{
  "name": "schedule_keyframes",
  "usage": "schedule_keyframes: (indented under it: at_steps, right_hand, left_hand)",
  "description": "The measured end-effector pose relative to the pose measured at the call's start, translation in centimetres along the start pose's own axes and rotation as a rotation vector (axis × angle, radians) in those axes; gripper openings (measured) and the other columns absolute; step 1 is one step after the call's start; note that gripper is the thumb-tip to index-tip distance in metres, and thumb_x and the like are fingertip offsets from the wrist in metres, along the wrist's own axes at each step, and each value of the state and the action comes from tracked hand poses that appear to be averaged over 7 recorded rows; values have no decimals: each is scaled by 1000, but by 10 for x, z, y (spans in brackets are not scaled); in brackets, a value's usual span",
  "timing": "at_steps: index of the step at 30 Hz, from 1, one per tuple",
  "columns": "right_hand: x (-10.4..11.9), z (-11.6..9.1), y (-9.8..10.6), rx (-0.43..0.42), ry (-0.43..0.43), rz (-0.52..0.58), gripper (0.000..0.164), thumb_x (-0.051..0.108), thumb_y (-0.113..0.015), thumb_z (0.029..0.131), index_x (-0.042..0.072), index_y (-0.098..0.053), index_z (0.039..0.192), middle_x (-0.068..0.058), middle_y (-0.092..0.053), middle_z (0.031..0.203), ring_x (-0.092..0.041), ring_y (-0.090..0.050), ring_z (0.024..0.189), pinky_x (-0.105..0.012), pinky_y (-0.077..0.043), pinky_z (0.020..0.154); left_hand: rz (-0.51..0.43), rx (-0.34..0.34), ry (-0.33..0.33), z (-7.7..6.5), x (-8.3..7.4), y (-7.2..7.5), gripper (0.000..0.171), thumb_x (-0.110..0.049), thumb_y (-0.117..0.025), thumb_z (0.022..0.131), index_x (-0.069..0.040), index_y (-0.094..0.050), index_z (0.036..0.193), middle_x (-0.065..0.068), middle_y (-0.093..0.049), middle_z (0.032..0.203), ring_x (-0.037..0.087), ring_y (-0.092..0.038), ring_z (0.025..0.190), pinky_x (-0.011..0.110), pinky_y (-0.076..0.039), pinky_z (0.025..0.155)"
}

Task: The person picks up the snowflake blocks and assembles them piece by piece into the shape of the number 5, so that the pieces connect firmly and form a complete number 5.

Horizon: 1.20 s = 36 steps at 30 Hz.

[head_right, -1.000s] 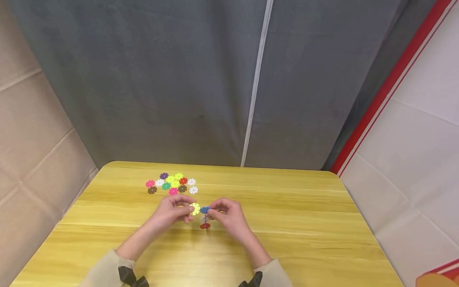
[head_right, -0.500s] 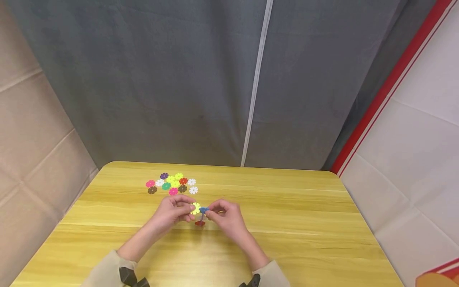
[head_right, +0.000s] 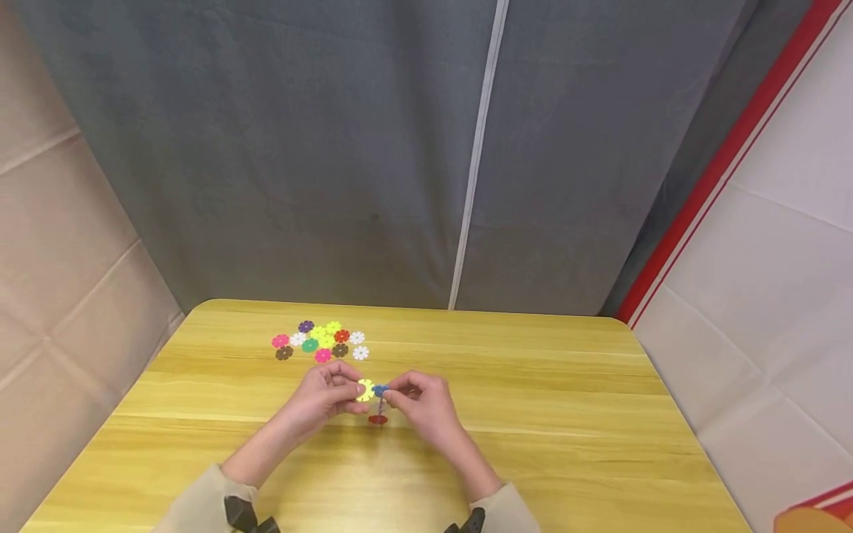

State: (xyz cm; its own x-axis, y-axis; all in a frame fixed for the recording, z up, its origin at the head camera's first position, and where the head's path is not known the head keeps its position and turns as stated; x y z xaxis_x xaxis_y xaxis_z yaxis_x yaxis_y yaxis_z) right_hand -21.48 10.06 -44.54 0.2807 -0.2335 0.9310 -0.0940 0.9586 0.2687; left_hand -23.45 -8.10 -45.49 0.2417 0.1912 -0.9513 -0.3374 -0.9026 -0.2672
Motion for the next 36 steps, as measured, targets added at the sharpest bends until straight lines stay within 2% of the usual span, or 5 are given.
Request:
schedule_keyframes:
  at_steps: [3,10,23,32,36]
  right_hand:
    - [0,0,1,-4,1,-2,5,3,-78,90,0,-75,93,-10,-75,91,-19,-73,81,-28,-63,73]
    - [0,0,0,8,0,21,6,2,-77,91,-3,-74,94,-11,-74,92,-18,-74,81,-28,-63,73]
    - [5,0,0,11,37,13,6,1,-78,90,-3,-76,93,-12,-75,90,-17,-75,80,-29,-63,74]
    - [13,-4,-1,-11,187,-16,4,-4,-78,87,-2,-76,89,-13,-76,87,-17,-74,76,-30,-64,69]
    - [14,-5,-2,-11,206,-35,4,-2,-79,87,-1,-75,88,-12,-76,86,-16,-74,75,-29,-63,67]
  left_hand:
    - [7,14,4,0,0,0,21,6,-66,93,8,-53,110,14,-66,88,21,-72,72,30,-63,75]
    - [104,14,-14,-1,-1,1,19,0,-70,92,5,-58,106,8,-71,83,17,-67,67,24,-59,62]
    - [86,15,8,0,-1,1,14,3,-68,93,7,-59,103,8,-69,82,12,-64,61,20,-56,59]
    - [58,14,27,2,2,-1,18,4,-69,92,11,-58,105,11,-69,83,11,-62,60,19,-56,58]
    - [56,13,34,2,4,-2,17,4,-68,93,10,-58,104,12,-69,84,11,-62,60,19,-56,58]
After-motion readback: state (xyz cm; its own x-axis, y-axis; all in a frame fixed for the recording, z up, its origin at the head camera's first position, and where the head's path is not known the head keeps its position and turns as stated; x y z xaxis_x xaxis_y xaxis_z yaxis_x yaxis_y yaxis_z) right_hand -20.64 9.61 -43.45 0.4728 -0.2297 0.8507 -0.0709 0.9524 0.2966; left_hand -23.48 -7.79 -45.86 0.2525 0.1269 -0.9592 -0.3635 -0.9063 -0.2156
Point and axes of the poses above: each hand's wrist, its own z-axis towards the middle knuckle, its own y-axis out of the back of the hand, x = y × z, the point moved 6 cm from there along z, towards the middle knuckle
